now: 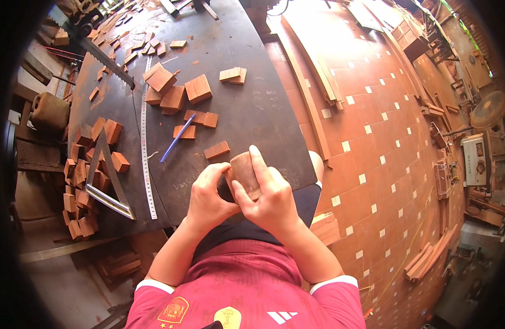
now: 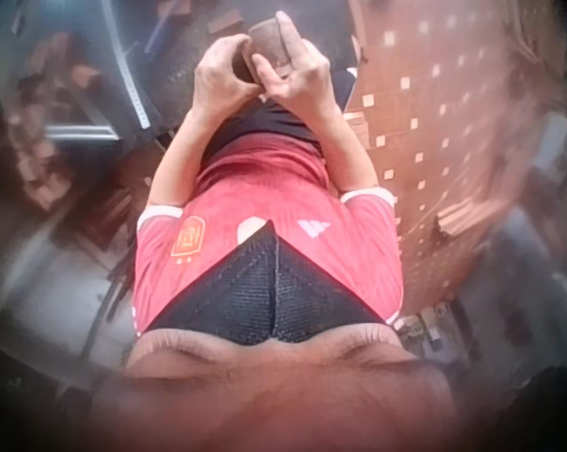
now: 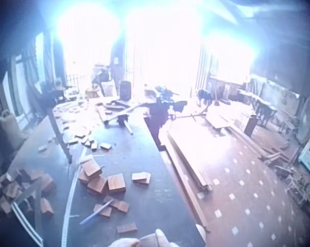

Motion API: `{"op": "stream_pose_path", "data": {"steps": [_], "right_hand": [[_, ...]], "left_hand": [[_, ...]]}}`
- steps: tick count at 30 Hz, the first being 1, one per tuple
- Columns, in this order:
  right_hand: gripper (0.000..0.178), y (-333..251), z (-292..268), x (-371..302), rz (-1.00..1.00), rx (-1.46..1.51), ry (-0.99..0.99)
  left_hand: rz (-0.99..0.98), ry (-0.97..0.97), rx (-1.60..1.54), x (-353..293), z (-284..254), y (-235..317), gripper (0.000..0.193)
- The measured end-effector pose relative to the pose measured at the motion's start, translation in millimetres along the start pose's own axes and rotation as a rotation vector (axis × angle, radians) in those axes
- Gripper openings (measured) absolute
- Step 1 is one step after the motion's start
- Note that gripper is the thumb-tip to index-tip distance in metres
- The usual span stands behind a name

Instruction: The person sands small rectangular wooden blocks one at a time using a cylindrical sanding block. They repeatedly rub the sanding block over the faces and edges of each piece, then place the finished block on the table and pick up the next one.

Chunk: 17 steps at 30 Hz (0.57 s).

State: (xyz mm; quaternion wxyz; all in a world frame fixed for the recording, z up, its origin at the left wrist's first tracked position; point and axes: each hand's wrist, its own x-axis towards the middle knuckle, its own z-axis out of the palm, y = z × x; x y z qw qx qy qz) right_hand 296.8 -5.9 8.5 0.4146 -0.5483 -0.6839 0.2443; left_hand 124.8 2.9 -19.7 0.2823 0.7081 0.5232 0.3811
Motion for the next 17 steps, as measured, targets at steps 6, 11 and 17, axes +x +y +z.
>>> {"op": "stream_pose_path", "data": {"steps": [6, 11, 17], "right_hand": [[0.075, -13, -18, -48, -0.018, -0.027, 0.001], [0.076, -6, 0, -9, -0.082, -0.087, 0.005], [0.076, -6, -12, -44, -0.039, -0.053, -0.017]], "left_hand": [[0.001, -0.037, -0.039, 2, -5, 3, 0.067], [0.005, -0.009, -0.003, 0, 0, -2, 0.067], [-0.02, -0.041, -0.02, 0, -3, 2, 0.065]]}}
